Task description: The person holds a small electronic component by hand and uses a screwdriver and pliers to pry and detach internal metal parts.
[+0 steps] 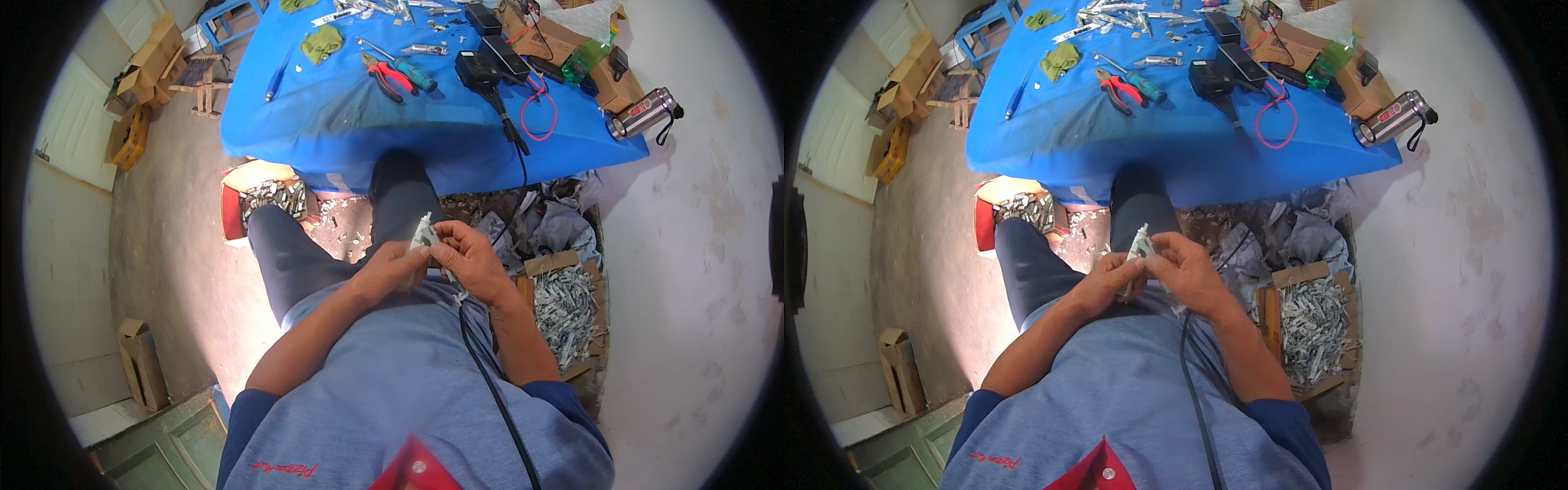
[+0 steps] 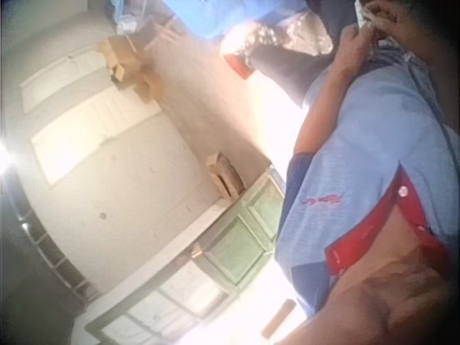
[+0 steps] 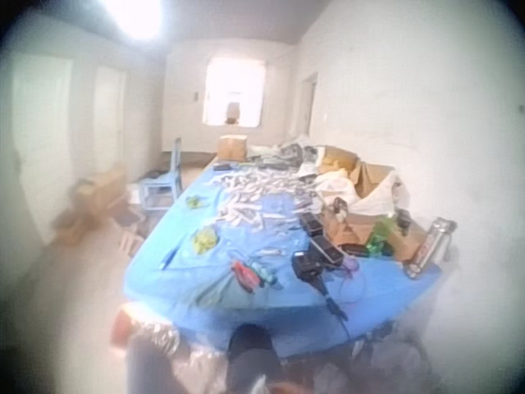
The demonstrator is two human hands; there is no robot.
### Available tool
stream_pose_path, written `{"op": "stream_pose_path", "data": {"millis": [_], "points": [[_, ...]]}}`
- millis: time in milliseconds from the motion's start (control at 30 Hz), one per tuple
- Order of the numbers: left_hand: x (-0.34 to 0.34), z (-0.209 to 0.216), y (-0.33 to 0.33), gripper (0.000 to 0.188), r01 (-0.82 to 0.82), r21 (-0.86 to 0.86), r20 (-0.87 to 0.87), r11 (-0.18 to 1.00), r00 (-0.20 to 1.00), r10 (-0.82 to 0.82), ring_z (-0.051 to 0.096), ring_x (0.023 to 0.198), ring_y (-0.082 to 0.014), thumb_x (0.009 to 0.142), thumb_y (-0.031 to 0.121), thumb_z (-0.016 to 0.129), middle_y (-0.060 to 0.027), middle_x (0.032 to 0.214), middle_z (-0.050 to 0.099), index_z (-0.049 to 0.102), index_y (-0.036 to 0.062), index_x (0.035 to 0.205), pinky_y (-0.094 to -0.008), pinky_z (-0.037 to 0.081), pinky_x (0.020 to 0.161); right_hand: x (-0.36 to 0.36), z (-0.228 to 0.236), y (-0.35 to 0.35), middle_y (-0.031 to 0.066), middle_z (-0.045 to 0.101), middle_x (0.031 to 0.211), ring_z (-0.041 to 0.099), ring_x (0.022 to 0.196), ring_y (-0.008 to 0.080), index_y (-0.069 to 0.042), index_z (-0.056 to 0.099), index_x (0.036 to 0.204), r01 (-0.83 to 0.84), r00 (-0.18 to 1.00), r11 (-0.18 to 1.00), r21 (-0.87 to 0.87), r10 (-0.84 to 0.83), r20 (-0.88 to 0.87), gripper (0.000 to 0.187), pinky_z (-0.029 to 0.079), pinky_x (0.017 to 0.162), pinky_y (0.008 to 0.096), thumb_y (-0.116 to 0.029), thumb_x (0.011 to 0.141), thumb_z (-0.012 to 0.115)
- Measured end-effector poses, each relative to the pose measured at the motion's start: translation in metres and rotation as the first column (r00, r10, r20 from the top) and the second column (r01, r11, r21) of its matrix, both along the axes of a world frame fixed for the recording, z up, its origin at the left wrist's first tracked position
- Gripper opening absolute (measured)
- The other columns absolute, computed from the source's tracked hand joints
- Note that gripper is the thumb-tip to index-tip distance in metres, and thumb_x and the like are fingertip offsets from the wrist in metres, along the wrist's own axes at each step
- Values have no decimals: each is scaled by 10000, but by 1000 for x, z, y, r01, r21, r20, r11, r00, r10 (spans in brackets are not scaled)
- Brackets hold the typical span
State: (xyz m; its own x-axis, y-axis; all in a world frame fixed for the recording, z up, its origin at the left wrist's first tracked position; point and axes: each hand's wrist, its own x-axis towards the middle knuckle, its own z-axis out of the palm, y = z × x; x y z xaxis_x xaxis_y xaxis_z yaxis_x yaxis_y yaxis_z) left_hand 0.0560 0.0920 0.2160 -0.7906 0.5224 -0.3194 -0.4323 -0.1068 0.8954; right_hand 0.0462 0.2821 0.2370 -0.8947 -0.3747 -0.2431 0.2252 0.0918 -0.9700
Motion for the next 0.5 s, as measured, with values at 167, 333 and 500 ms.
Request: {"op": "stream_pose_path", "data": {"millis": [167,333,500], "points": [[-2,-4,-3,277,12,110,60,994,998,-19,407,555,-48,943,324,589,31,672,488,571,52,891,-206,308,486,-1,-1,-3,126,642,993,620,926,148,78,471,1242,23,1000,994,-107,-22,3,371,499,801,283,-124,938,531],[-1,-4,-1,278,35,111,39,993,998,-40,400,556,-44,949,329,584,31,687,488,558,56,903,-202,298,483,1,-4,5,122,640,958,612,893,141,46,405,1344,-15,994,998,69,23,-106,466,488,793,310,-113,918,510],[-1,-4,1,272,18,128,78,992,997,-28,388,551,-44,957,332,573,29,693,486,545,68,901,-203,296,478,2,4,4,161,624,928,613,855,212,-4,348,1422,36,959,966,254,39,-281,582,478,801,348,-141,885,527]]}}
